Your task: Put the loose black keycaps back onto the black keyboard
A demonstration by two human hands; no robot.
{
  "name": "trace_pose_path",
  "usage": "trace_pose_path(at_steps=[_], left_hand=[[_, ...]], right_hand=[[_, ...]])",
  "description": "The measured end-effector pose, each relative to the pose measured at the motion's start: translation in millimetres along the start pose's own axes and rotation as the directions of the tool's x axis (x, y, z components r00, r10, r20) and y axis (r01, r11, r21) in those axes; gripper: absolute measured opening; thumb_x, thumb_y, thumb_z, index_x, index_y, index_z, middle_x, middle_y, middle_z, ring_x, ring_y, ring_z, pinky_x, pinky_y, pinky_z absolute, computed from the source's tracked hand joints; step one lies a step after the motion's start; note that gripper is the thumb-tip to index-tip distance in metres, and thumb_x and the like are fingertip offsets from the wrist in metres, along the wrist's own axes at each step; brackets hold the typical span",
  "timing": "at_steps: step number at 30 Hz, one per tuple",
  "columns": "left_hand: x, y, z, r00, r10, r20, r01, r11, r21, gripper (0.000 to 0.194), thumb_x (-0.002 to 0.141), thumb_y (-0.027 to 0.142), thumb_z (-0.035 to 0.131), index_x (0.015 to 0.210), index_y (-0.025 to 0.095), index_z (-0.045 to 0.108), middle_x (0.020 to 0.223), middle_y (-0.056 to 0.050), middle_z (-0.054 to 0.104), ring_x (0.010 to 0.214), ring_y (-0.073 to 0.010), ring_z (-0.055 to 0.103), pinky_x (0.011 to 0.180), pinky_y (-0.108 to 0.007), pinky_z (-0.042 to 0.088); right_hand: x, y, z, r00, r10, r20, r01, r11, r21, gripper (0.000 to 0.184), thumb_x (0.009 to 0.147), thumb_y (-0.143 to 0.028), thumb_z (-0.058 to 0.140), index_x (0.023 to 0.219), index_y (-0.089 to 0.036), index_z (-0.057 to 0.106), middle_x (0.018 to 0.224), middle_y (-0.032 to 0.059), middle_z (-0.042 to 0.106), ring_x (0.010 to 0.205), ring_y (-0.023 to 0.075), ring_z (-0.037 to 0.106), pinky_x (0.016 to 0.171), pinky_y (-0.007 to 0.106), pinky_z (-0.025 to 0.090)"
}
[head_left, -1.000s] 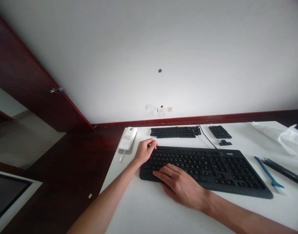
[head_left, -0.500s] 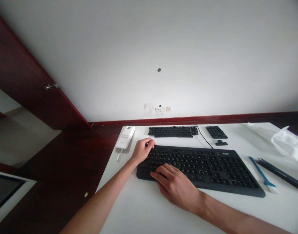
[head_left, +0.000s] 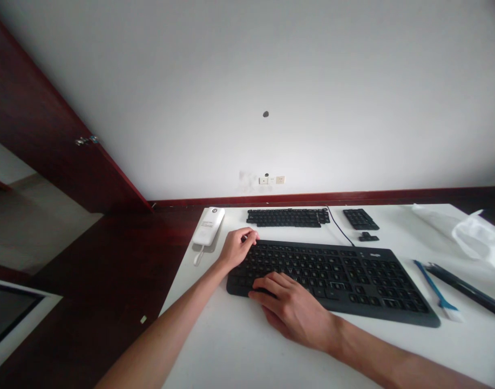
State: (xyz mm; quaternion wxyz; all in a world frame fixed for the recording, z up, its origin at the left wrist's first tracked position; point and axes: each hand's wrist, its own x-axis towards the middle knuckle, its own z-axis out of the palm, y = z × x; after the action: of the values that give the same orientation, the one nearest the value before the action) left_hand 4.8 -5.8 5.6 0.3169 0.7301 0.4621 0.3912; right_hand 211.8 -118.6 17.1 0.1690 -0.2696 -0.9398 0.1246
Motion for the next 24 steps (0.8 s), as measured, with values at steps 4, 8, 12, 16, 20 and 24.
trace_pose_path(at_steps=[4, 8, 12, 16, 20, 24], left_hand=[[0.3, -1.4, 0.4, 1.000, 0.003, -0.002, -0.003, 1.000, -0.006, 0.040, 0.104, 0.044, 0.051, 0.084, 0.018, 0.072, 0.077, -0.003, 0.072, 0.076, -0.0183, 0.068, 0.076, -0.026, 0.050], [0.2, -0.8, 0.3, 1.000, -0.011, -0.003, 0.011, 1.000, -0.013, 0.040, 0.103, 0.046, 0.051, 0.083, 0.018, 0.072, 0.077, -0.003, 0.072, 0.076, -0.0185, 0.068, 0.074, -0.026, 0.049], [-0.5, 1.3, -0.2, 1.000, -0.018, 0.001, 0.018, 1.000, -0.002, 0.041, 0.104, 0.046, 0.051, 0.082, 0.018, 0.072, 0.077, -0.003, 0.073, 0.076, -0.0185, 0.068, 0.071, -0.026, 0.047], [-0.6, 2.4, -0.5, 1.000, -0.017, 0.003, 0.017, 1.000, 0.000, 0.042, 0.104, 0.047, 0.051, 0.083, 0.018, 0.073, 0.077, -0.003, 0.073, 0.076, -0.0188, 0.069, 0.070, -0.026, 0.047], [0.1, 2.0, -0.2, 1.000, -0.009, 0.003, 0.009, 1.000, -0.003, 0.042, 0.104, 0.047, 0.051, 0.084, 0.018, 0.073, 0.077, -0.003, 0.073, 0.075, -0.0188, 0.068, 0.072, -0.026, 0.049], [0.6, 0.8, 0.4, 1.000, -0.002, 0.001, 0.002, 1.000, -0.017, 0.041, 0.104, 0.046, 0.052, 0.084, 0.018, 0.073, 0.076, -0.003, 0.072, 0.075, -0.0180, 0.068, 0.074, -0.026, 0.049]], right_hand=[[-0.3, 1.0, 0.0, 1.000, -0.013, 0.009, 0.013, 1.000, -0.019, 0.038, 0.101, -0.017, 0.053, 0.138, -0.022, 0.061, 0.137, 0.0080, 0.063, 0.117, 0.0245, 0.057, 0.100, 0.042, 0.049], [0.0, 0.8, 1.1, 1.000, -0.021, -0.005, 0.021, 0.999, -0.042, 0.038, 0.100, -0.015, 0.055, 0.138, -0.020, 0.062, 0.135, 0.0099, 0.065, 0.116, 0.0249, 0.058, 0.098, 0.043, 0.049], [0.6, 0.4, 0.5, 1.000, -0.022, -0.003, 0.021, 0.999, -0.037, 0.040, 0.099, -0.014, 0.055, 0.138, -0.020, 0.061, 0.136, 0.0095, 0.065, 0.116, 0.0247, 0.058, 0.099, 0.042, 0.049], [-0.1, 0.5, 0.6, 0.999, -0.042, -0.007, 0.041, 0.997, -0.072, 0.037, 0.101, -0.016, 0.053, 0.137, -0.020, 0.062, 0.137, 0.0083, 0.064, 0.118, 0.0261, 0.057, 0.097, 0.044, 0.049], [-1.3, 0.7, 2.0, 0.998, -0.060, -0.018, 0.058, 0.994, -0.092, 0.035, 0.101, -0.015, 0.054, 0.134, -0.021, 0.063, 0.136, 0.0083, 0.065, 0.116, 0.0259, 0.058, 0.094, 0.043, 0.050], [-2.3, 0.4, 3.6, 0.999, -0.050, -0.007, 0.049, 0.995, -0.085, 0.036, 0.100, -0.015, 0.055, 0.134, -0.021, 0.063, 0.137, 0.0075, 0.064, 0.113, 0.0256, 0.058, 0.095, 0.042, 0.050]])
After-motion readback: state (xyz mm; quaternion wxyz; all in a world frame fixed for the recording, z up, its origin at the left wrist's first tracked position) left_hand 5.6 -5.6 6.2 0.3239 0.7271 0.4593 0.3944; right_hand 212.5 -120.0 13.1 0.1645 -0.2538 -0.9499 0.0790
